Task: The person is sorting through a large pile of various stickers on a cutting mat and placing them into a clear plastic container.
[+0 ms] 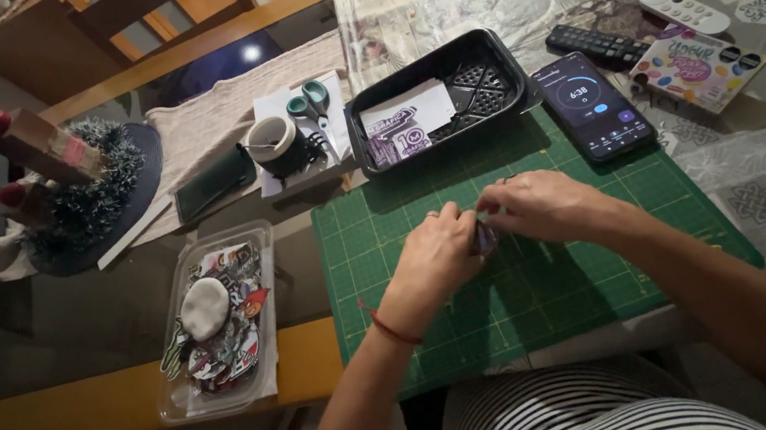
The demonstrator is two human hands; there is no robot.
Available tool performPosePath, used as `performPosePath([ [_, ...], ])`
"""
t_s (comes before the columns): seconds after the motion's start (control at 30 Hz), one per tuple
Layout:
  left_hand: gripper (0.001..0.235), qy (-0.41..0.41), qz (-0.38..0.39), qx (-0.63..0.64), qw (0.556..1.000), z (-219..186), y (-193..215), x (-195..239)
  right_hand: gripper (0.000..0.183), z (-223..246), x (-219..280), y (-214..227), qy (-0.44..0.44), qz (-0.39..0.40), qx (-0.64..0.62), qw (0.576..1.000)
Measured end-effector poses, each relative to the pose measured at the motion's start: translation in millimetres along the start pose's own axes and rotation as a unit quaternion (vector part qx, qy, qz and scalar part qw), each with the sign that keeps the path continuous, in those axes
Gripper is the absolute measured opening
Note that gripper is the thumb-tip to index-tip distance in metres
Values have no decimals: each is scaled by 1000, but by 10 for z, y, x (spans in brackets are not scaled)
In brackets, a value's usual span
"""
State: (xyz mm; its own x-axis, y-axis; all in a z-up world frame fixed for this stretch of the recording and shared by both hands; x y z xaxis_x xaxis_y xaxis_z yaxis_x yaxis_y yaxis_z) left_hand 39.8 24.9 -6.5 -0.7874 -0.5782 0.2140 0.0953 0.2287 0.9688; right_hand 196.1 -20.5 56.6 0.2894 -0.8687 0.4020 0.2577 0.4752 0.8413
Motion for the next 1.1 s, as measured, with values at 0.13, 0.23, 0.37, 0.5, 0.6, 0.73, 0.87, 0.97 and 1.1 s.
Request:
performPosePath([
  [0.13, 47, 9, -3, -1, 1000, -23, 37, 57, 23, -9, -6, -13, 4, -14, -8, 1000],
  [0.23, 46, 11, -15, 0, 1000, -55, 74, 77, 23, 20, -2, 6, 0, -13, -12, 1000],
  [0.37, 50, 45, -20, -6, 999, -125, 92, 147, 25, 96, 60, 30, -23, -3, -20, 1000],
  [0.5, 73, 85, -19, 21, 996, -185, 196, 205, 26, 151, 114, 94, -40, 2, -39, 998],
  [0.6, 74, 131, -68, 4, 989, -281, 10, 146, 24, 93, 65, 32, -59, -8, -32, 998],
  [0.73, 74, 170, -171, -120, 963, -360, -179, 43, 24, 69, 102, 87, -59, -7, -60, 996],
  [0.87, 55, 162, -244, -168, 941, -348, -271, -37, 24, -25, -1, 41, -52, -8, -50, 997],
  [0.97, 44, 161, -273, -189, 929, -360, -322, -68, 25, -42, -14, 19, -40, -18, -40, 998],
  [1.1, 28, 153, -304, -224, 913, -390, -331, -76, 28, -115, -72, -41, -11, -45, -22, 999],
])
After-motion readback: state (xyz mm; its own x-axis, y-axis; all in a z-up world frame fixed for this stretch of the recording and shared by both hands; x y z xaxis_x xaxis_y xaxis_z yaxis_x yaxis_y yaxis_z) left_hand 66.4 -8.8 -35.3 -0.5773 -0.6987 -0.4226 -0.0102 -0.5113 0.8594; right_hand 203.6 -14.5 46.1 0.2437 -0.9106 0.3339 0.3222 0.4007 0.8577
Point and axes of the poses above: each hand's wrist, its own x-axis away from the middle knuckle, its own y-axis out of the back of the hand, z = x × y, the point moved 4 cm from there along -x, towards the middle knuckle, and after that the axes turned 8 degrees about z, right-handed, at the moved point
